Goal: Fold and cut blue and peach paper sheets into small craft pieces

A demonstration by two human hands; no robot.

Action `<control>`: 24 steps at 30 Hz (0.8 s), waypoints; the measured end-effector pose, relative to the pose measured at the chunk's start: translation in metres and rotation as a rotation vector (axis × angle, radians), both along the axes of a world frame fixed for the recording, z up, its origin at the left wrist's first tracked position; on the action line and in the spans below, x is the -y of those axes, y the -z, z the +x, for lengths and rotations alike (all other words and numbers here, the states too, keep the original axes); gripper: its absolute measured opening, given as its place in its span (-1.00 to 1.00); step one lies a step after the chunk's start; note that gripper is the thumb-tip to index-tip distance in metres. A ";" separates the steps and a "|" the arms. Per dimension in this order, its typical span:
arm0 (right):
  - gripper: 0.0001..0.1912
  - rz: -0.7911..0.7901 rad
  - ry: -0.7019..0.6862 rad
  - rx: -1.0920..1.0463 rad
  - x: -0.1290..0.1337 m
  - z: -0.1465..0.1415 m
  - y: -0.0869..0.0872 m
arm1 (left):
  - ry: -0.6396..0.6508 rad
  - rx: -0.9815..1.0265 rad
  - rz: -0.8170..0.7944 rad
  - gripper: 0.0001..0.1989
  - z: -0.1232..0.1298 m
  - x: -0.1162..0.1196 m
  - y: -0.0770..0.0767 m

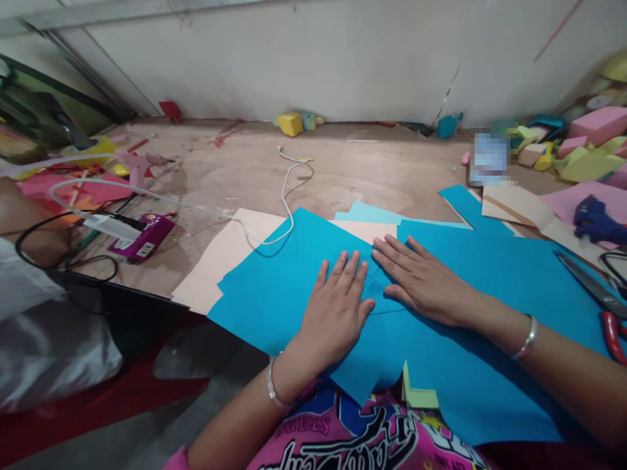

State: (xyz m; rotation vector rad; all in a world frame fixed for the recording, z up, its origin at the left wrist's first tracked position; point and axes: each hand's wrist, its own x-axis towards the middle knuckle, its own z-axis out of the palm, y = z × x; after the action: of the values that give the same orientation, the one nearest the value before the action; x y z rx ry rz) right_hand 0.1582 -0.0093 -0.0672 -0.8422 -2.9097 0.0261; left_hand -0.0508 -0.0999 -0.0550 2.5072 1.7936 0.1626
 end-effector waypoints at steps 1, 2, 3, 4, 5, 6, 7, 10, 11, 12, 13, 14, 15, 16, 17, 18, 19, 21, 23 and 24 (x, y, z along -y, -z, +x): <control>-0.32 0.001 0.001 0.004 0.000 0.000 0.000 | 0.002 -0.002 0.003 -0.42 0.000 0.000 0.000; -0.31 -0.001 0.001 0.007 -0.001 0.000 0.001 | 0.006 -0.004 0.004 -0.43 0.000 0.000 0.000; -0.31 -0.005 0.000 0.007 -0.001 0.000 0.001 | 0.009 -0.004 0.006 -0.44 0.000 0.000 -0.001; -0.31 -0.010 0.001 0.006 -0.001 0.000 0.002 | 0.013 -0.003 0.007 -0.45 0.000 0.000 -0.001; -0.30 -0.014 0.003 0.003 -0.001 0.000 0.002 | 0.016 -0.003 0.007 -0.46 0.001 0.000 -0.001; -0.31 -0.017 0.005 0.000 -0.001 0.000 0.003 | 0.017 -0.002 0.007 -0.47 0.001 0.000 -0.001; -0.31 -0.018 0.007 -0.003 -0.001 0.000 0.003 | 0.016 -0.002 0.008 -0.48 0.001 0.000 -0.001; -0.31 -0.013 0.011 0.002 0.000 -0.001 0.003 | 0.016 0.000 0.017 -0.49 0.000 0.000 -0.001; -0.32 -0.012 0.012 0.005 0.000 -0.002 0.002 | 0.016 -0.001 0.021 -0.49 0.000 0.000 -0.001; -0.32 -0.014 0.012 0.008 0.000 -0.002 0.001 | 0.015 -0.002 0.021 -0.48 0.000 0.000 -0.001; -0.32 -0.019 0.013 0.009 0.001 -0.003 0.000 | 0.015 -0.003 0.020 -0.48 0.000 -0.001 -0.001; -0.34 -0.027 0.016 0.009 0.001 -0.003 -0.001 | 0.015 -0.005 0.016 -0.48 0.000 -0.001 -0.001; -0.34 -0.038 0.021 0.006 0.001 -0.004 -0.001 | 0.014 -0.006 0.012 -0.48 0.000 -0.001 -0.001; -0.35 -0.047 0.029 -0.001 0.002 -0.004 -0.002 | 0.014 -0.007 0.009 -0.48 0.001 -0.001 -0.002; -0.35 -0.052 0.038 -0.011 0.003 -0.005 -0.002 | 0.014 -0.007 0.007 -0.48 0.001 -0.001 -0.002; -0.34 -0.050 0.048 -0.023 0.004 -0.006 -0.001 | 0.014 -0.007 0.007 -0.48 0.001 -0.001 -0.002; -0.34 -0.041 0.058 -0.033 0.006 -0.007 0.000 | 0.013 -0.006 0.008 -0.48 0.001 -0.002 -0.002; -0.33 -0.015 0.077 -0.044 0.009 -0.009 0.002 | 0.012 -0.002 0.010 -0.48 0.002 -0.001 -0.002; -0.33 0.009 0.089 -0.039 0.011 -0.011 0.004 | 0.009 0.002 0.010 -0.48 0.002 -0.001 -0.003; -0.32 0.017 0.091 -0.038 0.011 -0.012 0.004 | 0.008 0.004 0.011 -0.49 0.002 -0.001 -0.003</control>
State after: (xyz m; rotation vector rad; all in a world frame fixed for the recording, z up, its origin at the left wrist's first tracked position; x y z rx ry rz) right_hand 0.1466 -0.0205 -0.0715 -0.9596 -2.8287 0.0098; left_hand -0.0488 -0.0992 -0.0521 2.5188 1.7864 0.1771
